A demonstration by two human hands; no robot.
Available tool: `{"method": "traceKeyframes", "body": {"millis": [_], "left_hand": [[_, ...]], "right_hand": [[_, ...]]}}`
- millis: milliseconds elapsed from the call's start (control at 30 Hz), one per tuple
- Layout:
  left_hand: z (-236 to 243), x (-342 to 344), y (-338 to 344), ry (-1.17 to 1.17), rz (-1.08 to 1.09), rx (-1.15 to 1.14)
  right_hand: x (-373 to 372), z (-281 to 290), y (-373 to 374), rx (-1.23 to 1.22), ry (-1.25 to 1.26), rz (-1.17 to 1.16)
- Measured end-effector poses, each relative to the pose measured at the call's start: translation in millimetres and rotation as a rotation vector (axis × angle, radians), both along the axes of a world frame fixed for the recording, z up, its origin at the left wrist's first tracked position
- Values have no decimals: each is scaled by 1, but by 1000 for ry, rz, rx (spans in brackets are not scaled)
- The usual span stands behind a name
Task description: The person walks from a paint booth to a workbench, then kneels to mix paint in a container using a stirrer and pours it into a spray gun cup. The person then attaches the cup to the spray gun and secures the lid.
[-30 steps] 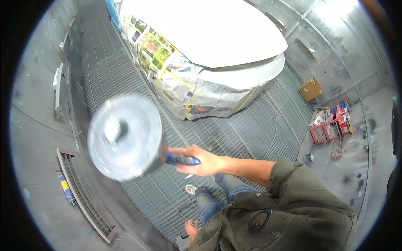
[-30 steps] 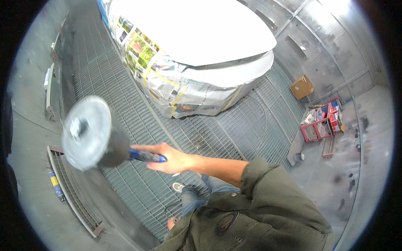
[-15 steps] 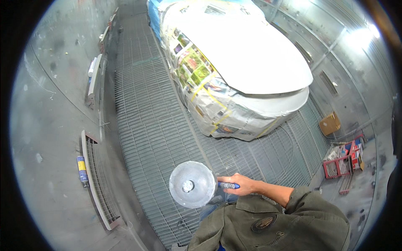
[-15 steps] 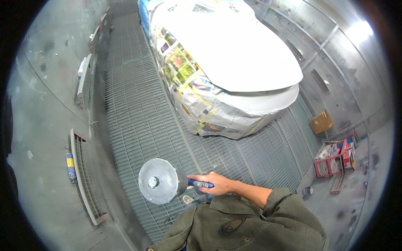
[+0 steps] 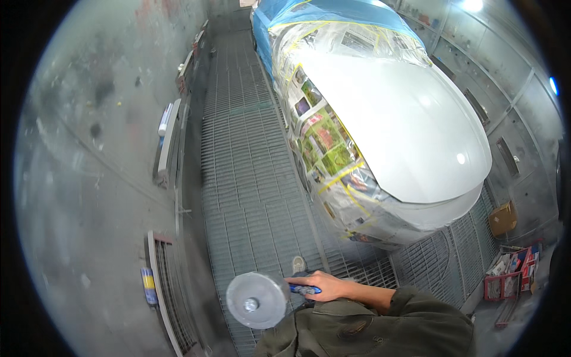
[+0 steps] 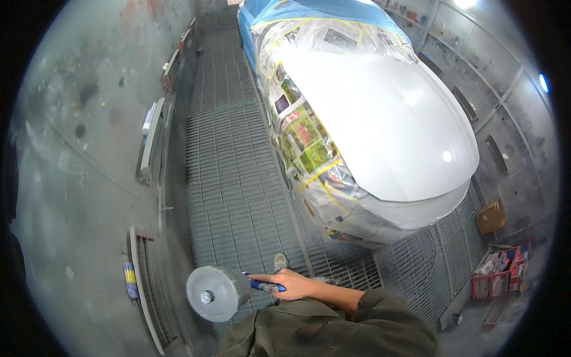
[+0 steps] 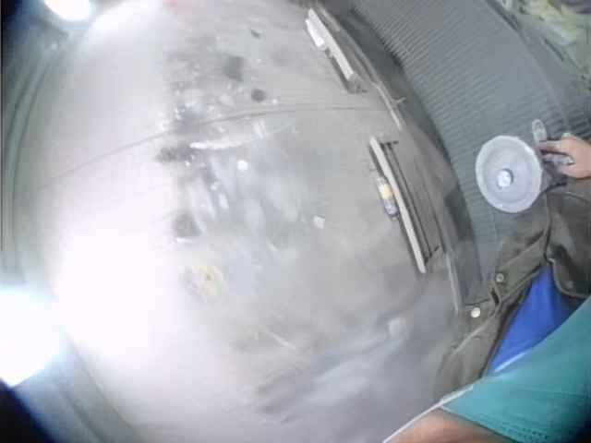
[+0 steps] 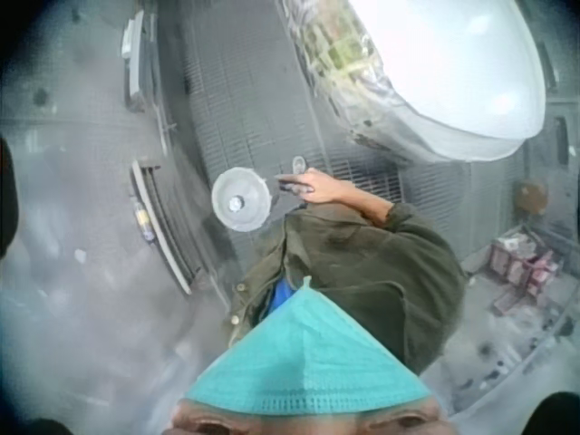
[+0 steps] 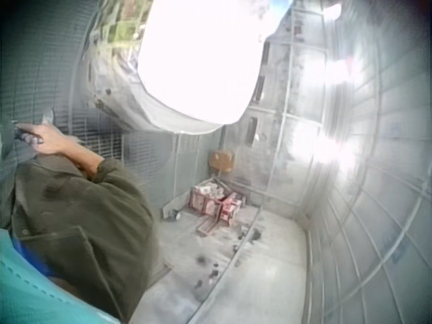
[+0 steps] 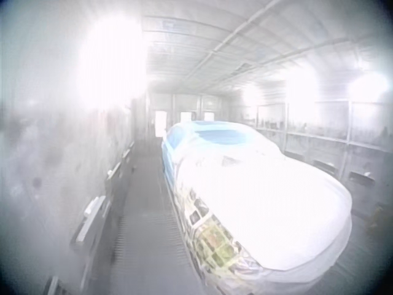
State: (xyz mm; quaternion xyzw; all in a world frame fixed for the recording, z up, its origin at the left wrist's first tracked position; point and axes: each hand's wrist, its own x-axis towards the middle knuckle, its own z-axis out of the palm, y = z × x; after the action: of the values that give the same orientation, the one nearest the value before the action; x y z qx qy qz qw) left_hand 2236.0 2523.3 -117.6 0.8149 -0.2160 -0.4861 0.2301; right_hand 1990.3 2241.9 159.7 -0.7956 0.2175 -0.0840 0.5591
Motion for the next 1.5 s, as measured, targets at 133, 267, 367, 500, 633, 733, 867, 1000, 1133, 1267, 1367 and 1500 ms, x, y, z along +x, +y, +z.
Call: {"method": "traceKeyframes", "body": {"millis": [133, 267, 367, 500, 633, 733, 867, 1000, 1133, 1267, 1367, 1500], "left_hand": [[18, 42, -68, -10, 26, 11], [29, 88, -144, -8, 36, 8], [27, 122, -204, 15, 27, 18], [16, 182, -290, 37, -32, 51], [6, 266, -387, 51, -114, 76], [7, 344, -471, 57, -182, 56], [19, 466, -600, 73, -250, 1], [4, 582, -755, 215, -264, -125], [-8, 657, -928, 266, -249, -368], [70, 568, -1066, 153, -330, -121], [53, 611, -1149, 274, -559, -202], [74, 624, -1198, 273, -578, -98]], "right_hand": [[47, 23, -90, 53, 30, 52], [80, 24, -160, 36, -172, -37], [103, 18, -218, 46, -131, -45], [147, 11, -295, 55, -61, -72], [204, 3, -379, 26, -140, -179], [251, 1, -446, -53, -313, -340], [299, 15, -519, 33, -244, -447], [331, 13, -587, -54, -362, -580], [373, 15, -671, -100, -348, -592], [392, -10, -761, -108, -375, -677], [423, -8, -849, -193, -520, -659], [452, 0, -949, -226, -584, -681]]}}
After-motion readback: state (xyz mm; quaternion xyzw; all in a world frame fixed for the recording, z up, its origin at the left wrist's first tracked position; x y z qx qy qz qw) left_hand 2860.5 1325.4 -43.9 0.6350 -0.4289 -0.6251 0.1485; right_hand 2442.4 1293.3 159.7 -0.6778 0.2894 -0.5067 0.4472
